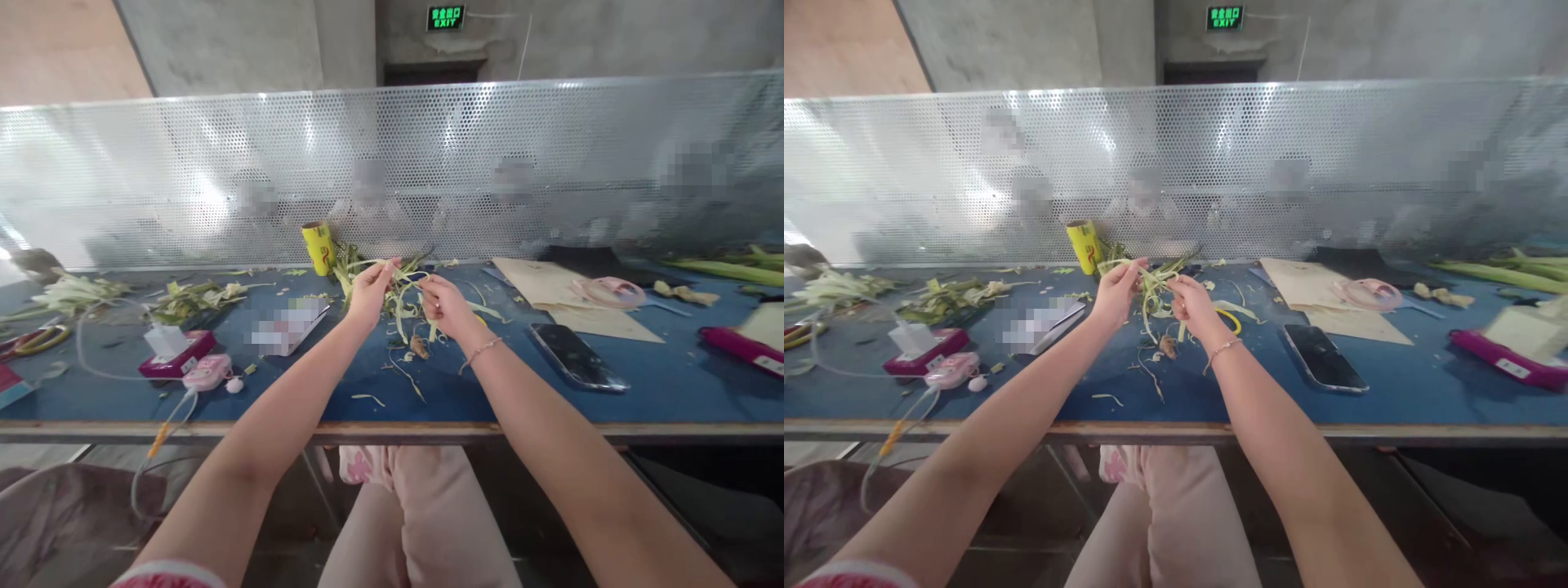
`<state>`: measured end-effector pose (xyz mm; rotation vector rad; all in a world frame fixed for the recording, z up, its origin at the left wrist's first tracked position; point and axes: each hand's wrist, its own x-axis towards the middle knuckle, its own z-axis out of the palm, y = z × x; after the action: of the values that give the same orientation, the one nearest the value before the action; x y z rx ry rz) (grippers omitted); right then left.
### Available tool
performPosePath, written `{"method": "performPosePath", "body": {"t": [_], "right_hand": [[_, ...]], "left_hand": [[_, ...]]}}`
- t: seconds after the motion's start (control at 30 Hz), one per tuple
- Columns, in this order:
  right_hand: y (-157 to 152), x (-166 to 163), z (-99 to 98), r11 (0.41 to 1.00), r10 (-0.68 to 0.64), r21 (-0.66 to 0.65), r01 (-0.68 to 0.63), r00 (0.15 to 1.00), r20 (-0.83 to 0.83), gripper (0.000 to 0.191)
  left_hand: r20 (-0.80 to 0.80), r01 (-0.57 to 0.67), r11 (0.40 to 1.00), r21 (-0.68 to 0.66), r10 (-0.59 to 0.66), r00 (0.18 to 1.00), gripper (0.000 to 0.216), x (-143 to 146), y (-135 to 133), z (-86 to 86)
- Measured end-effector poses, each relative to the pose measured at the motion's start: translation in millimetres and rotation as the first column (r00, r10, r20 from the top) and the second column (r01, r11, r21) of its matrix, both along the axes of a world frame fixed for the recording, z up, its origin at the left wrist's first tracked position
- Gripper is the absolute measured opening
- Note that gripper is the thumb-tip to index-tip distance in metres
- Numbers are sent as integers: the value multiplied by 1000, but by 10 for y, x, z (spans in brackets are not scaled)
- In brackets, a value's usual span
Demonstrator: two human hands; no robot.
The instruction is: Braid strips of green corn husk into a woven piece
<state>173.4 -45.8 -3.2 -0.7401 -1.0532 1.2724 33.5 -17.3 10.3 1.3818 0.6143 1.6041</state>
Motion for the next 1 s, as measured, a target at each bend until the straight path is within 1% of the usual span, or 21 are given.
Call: {"method": "performPosePath", "body": {"t": [0.07, 0.13, 0.2, 0.3, 0.37, 0.5, 0.63, 0.73, 0.87, 0.93, 1.0], "right_hand": [[15, 22, -8, 999, 19, -29, -19, 1000, 19, 27], [38, 47, -21, 998, 38, -54, -37, 999, 24, 27], [60, 67, -31, 997, 48, -63, -47, 999, 19, 25], [77, 79, -33, 996, 50, -68, -49, 998, 22, 24], [74, 79, -24, 996, 50, -77, -47, 998, 33, 25], [51, 89, 1, 997, 41, -71, -38, 998, 38, 25], [49, 105, 5, 998, 2, -56, 3, 997, 83, 26], [68, 107, -12, 998, -27, -58, 35, 991, 131, 25], [89, 103, -40, 999, 30, -29, -26, 988, 153, 27], [87, 101, -46, 997, 73, -2, -74, 984, 165, 27], [75, 98, -45, 992, 121, 9, -125, 978, 170, 26]], "left_hand": [[31, 49, 998, -37, -48, 998, 15, -8, -40, 42], [59, 126, 990, -64, -123, 991, 19, -26, -72, 70], [48, 206, 976, -69, -203, 978, 23, -49, -84, 78], [-71, 306, 946, -103, -314, 947, 25, -85, -60, 57], [-171, 324, 935, -145, -346, 923, 26, -109, -22, 34], [-283, 258, 951, -168, -297, 912, 20, -164, 55, 11], [-382, 268, 951, -152, -306, 872, 13, -208, 97, 14], [-449, 244, 962, -119, -272, 851, 11, -205, 118, -2], [-519, 218, 971, -100, -238, 821, 17, -169, 128, -38], [-520, 211, 974, -81, -222, 825, 20, -154, 111, -48], [-495, 239, 969, -63, -238, 835, 22, -144, 79, -50]]}}
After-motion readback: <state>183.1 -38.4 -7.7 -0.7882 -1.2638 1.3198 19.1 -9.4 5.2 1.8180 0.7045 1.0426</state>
